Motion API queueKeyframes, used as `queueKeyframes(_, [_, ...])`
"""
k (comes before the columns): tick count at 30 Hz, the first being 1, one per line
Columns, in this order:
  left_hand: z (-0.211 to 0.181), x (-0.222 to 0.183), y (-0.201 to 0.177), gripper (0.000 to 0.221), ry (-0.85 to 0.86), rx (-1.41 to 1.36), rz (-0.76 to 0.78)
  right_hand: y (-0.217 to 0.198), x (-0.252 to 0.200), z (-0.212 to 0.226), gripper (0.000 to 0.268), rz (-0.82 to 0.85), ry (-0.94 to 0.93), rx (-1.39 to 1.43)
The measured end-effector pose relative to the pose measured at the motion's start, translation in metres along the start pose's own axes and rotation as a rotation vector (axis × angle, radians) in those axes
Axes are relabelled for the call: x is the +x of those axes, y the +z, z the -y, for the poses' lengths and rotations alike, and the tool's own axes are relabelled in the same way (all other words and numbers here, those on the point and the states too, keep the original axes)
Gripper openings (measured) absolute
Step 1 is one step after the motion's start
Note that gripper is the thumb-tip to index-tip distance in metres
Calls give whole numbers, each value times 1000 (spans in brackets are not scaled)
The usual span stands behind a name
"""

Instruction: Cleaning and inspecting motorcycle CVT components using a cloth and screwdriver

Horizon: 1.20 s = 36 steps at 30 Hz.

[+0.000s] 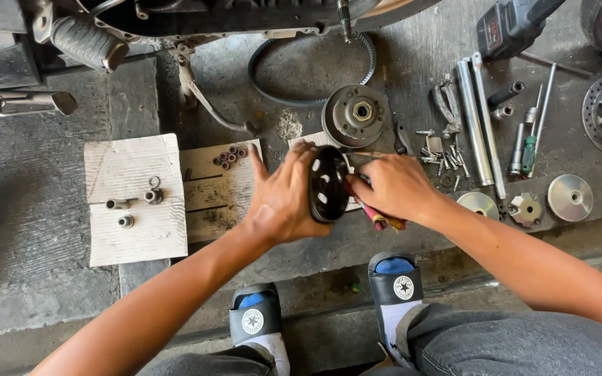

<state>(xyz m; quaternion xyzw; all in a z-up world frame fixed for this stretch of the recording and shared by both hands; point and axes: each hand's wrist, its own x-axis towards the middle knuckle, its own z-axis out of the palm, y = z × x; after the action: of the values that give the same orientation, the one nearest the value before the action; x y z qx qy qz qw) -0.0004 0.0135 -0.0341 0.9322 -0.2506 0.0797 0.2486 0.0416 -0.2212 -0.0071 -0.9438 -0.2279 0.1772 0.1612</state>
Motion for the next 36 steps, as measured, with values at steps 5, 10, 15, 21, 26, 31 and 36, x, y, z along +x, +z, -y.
queueKeyframes(5, [34, 4, 4, 124, -380, -191, 58, 65, 2, -28, 30, -51, -78, 153])
queueKeyframes(10, [29, 16, 4, 120, -845, -528, 150, 87, 1, -26, 101, -274, -250, 229])
queueKeyframes(15, [48, -11, 52, 104, -1123, -1419, 114, 90, 10, -22, 104, -522, -595, 189])
queueKeyframes(21, [-12, 13, -8, 122, -1042, -1752, 354, 84, -7, 1, 120, -812, -482, 38])
queueKeyframes(26, [-21, 13, 1, 126, -994, -1767, 576, 67, -13, 3, 127, -851, -310, -133])
queueKeyframes(31, [-13, 10, 7, 123, -931, -1666, 809, 47, -34, 14, 111, -817, -303, 23])
queueKeyframes(36, [-12, 32, -6, 104, -648, -722, 1084, 80, -58, -14, 131, -658, -215, 253])
